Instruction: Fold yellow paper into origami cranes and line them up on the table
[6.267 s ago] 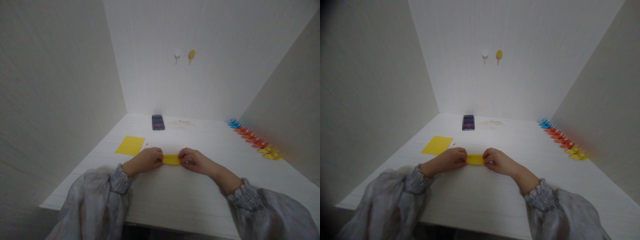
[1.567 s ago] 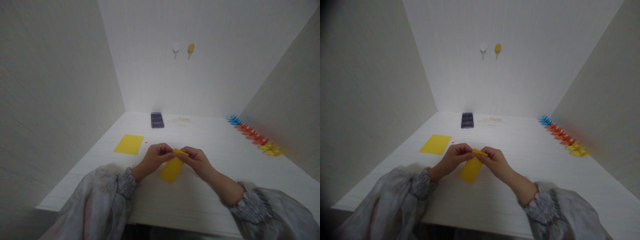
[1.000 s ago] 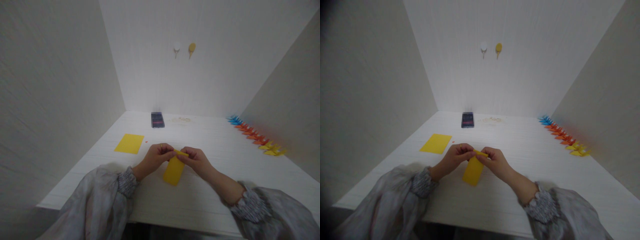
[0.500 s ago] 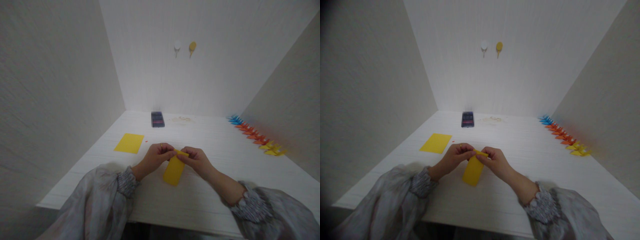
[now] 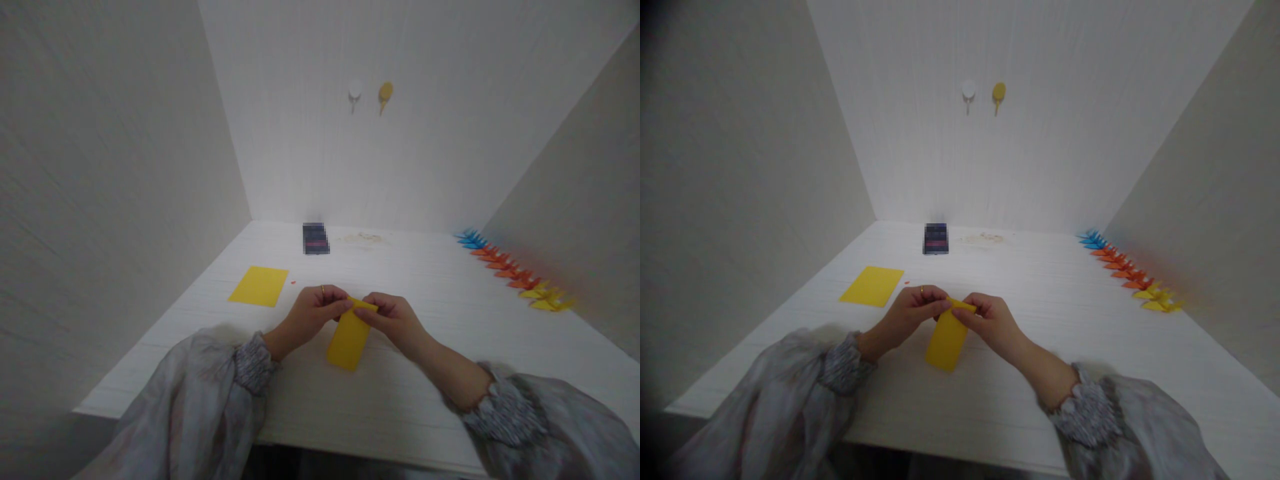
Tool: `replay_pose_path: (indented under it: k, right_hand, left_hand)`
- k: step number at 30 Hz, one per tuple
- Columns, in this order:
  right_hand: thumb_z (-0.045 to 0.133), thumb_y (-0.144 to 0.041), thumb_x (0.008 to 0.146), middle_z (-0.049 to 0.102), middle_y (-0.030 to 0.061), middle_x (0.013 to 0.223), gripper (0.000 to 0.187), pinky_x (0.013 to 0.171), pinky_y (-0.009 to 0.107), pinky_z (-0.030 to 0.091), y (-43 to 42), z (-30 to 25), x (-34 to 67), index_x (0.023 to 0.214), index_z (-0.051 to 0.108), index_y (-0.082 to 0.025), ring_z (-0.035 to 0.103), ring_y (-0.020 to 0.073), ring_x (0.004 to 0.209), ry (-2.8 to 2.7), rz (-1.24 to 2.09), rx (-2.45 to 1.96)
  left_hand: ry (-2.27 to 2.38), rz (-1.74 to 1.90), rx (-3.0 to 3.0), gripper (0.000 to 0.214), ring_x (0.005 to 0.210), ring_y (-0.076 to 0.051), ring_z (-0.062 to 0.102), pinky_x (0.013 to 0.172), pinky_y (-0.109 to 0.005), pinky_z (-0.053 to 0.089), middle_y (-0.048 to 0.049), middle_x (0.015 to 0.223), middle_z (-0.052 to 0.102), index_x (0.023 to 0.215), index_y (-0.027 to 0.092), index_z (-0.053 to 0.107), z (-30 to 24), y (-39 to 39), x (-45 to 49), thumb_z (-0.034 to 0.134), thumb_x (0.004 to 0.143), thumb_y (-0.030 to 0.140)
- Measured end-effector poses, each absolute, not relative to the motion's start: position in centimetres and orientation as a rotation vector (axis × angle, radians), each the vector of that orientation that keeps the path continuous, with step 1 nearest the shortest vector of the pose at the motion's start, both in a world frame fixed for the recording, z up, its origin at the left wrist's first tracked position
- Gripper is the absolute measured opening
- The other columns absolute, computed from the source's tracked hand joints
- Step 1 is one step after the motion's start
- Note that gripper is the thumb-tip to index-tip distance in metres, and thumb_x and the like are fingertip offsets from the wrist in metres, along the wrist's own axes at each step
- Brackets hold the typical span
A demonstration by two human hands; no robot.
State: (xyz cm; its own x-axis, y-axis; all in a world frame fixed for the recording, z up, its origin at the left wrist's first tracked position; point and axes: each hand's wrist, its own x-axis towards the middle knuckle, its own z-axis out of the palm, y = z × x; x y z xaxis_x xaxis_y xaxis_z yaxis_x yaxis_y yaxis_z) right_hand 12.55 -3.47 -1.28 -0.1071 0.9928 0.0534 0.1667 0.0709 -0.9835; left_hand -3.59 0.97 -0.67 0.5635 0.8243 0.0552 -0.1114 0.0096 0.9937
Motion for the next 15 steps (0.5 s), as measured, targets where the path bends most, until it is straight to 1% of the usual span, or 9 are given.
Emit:
replay_pose_path:
  k: [15]
  right_hand:
    - [0.06, -0.037, 0.067, 0.06, 0.0004, 0.062, 0.021, 0.055, 0.024, 0.04, -3.53, -0.96, 12.36, 0.064, 0.058, -0.017, 0.053, 0.0117, 0.057, -1.416, 1.15, -1.235]
  left_hand:
    - [0.682, 0.846, 1.391, 0.018, 0.055, -0.007, 0.051, 0.054, -0.021, 0.041, 0.0011, 0.061, 0.057, 0.069, 0.012, 0.057, -0.91, 1.12, -3.59, 0.062, 0.064, 0.029]
